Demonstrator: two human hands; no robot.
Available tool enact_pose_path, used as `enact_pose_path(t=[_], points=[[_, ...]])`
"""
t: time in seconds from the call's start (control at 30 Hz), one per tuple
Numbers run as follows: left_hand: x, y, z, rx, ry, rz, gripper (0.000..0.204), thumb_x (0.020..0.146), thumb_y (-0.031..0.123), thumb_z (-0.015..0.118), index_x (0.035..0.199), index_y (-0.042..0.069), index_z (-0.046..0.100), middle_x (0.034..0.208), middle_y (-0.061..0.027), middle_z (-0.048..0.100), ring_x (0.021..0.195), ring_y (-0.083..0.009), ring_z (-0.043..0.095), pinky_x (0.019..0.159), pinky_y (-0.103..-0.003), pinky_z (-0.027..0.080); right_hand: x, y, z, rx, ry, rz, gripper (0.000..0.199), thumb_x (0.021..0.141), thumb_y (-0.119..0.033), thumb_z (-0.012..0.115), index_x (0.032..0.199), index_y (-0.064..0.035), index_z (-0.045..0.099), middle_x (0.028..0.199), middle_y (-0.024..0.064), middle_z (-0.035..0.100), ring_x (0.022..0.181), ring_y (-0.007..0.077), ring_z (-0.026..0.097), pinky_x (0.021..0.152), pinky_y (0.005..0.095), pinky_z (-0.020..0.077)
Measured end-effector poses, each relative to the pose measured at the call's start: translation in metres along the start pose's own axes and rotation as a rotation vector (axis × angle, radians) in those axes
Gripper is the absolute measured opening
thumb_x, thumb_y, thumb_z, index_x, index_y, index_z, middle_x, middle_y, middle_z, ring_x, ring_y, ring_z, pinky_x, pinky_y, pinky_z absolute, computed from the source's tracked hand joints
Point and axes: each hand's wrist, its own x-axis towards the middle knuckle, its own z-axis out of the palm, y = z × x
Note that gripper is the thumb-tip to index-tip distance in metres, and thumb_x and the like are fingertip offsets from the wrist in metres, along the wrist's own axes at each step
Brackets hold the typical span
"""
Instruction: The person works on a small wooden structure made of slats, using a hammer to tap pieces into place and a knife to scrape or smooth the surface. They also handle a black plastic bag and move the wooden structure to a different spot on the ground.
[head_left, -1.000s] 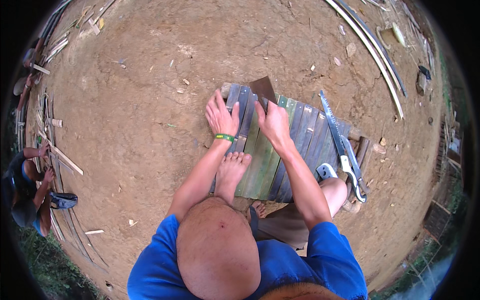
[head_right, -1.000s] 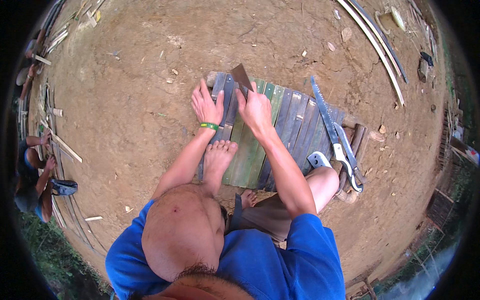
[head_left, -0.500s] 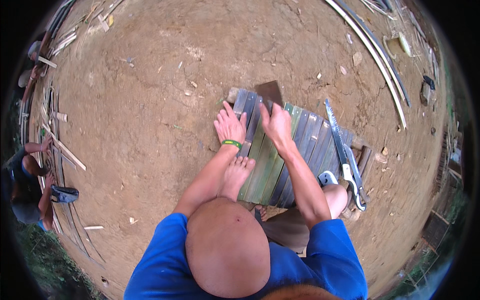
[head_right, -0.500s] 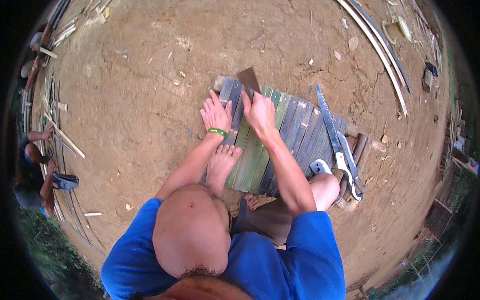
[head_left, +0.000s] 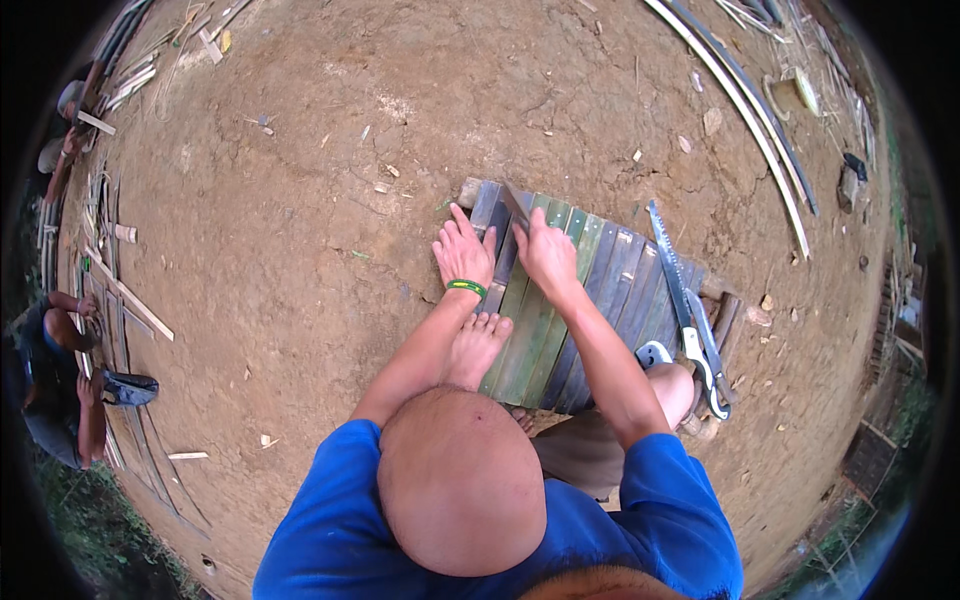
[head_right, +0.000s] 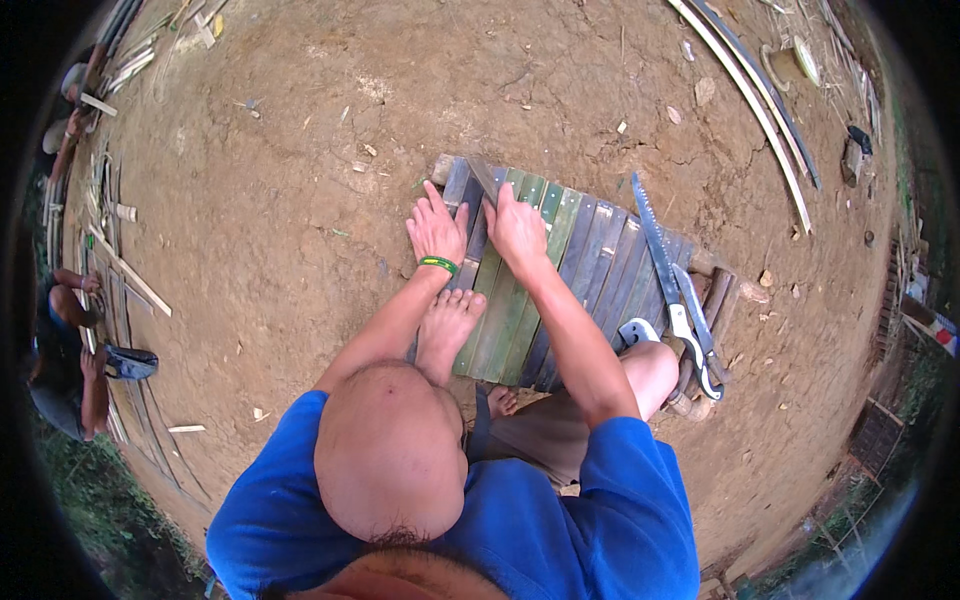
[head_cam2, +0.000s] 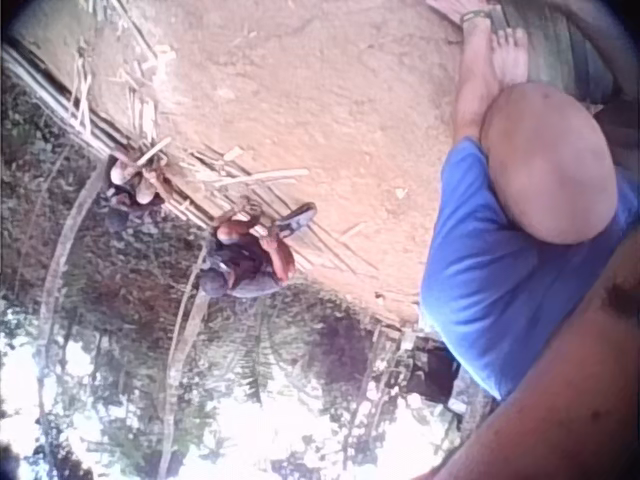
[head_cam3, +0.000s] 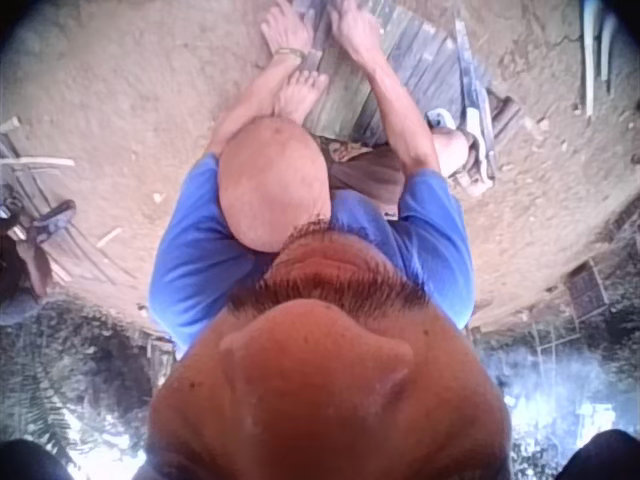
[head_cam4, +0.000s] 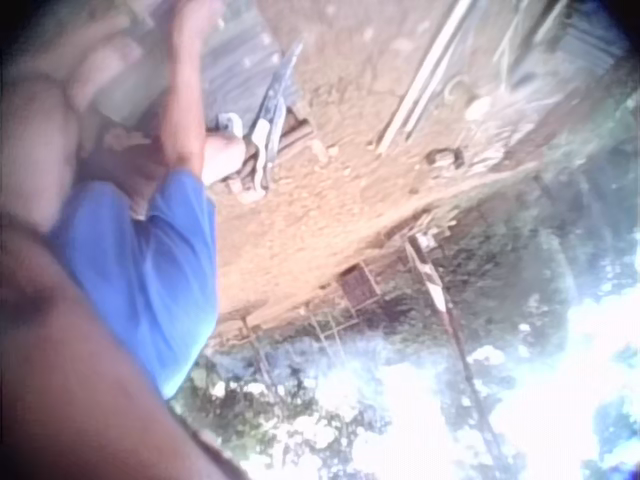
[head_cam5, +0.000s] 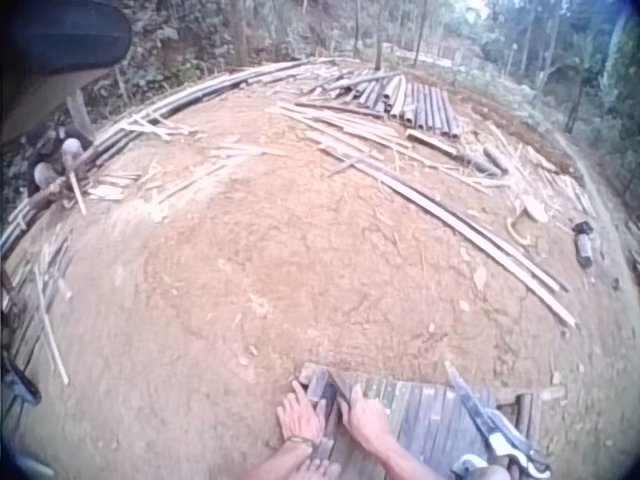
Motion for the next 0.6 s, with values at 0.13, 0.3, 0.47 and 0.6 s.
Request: enact_pose_path(t=[0.13, 0.3, 0.47, 0.6], points=[[0.011, 0.000, -0.001, -0.015, 0.012, 0.000, 0.080, 0.097, 0.047, 0.053, 0.149, -0.009, 0.029, 0.112, -0.0206, 0.055, 0.104, -0.0344, 0.054, 0.088, -0.046, 0.041, 0.014, 0.003, 0.003, 0.165, 0.135, -0.031, 0.039, 0.095, -0.033, 0.061, 0.109, 0.0030, 0.054, 0.073, 0.0318, 0.065, 0.069, 0.0508, 0.066, 0.062, 0.0555, 0.0537], [0.003, -0.006, 0.002, 0.014, 0.019, 0.002, 0.082, 0.096, 0.049, 0.054, 0.149, -0.008, 0.029, 0.109, -0.0183, 0.055, 0.102, -0.0322, 0.054, 0.087, -0.045, 0.041, 0.014, 0.003, 0.008, 0.019, 0.002, -0.082, 0.037, 0.095, -0.031, 0.061, 0.105, 0.0043, 0.054, 0.072, 0.0310, 0.065, 0.069, 0.0501, 0.066, 0.063, 0.0559, 0.0540], [0.001, -0.007, -0.001, 0.003, 0.005, -0.003, 0.082, 0.096, 0.048, 0.052, 0.150, -0.009, 0.028, 0.110, -0.0202, 0.055, 0.104, -0.0344, 0.054, 0.089, -0.047, 0.040, -0.001, -0.014, -0.014, 0.284, 0.125, -0.064, 0.040, 0.096, -0.034, 0.059, 0.106, 0.0051, 0.055, 0.080, 0.0322, 0.067, 0.079, 0.0515, 0.066, 0.071, 0.0584, 0.0536], [0.003, -0.001, 0.000, -0.046, -0.026, -0.003, 0.083, 0.096, 0.050, 0.052, 0.151, -0.006, 0.027, 0.113, -0.0212, 0.054, 0.106, -0.0356, 0.053, 0.091, -0.048, 0.039, 0.026, 0.010, -0.008, 0.017, -0.088, 0.039, 0.044, 0.097, -0.037, 0.058, 0.107, 0.0059, 0.060, 0.083, 0.0334, 0.067, 0.083, 0.0506, 0.067, 0.074, 0.0576, 0.0533]])
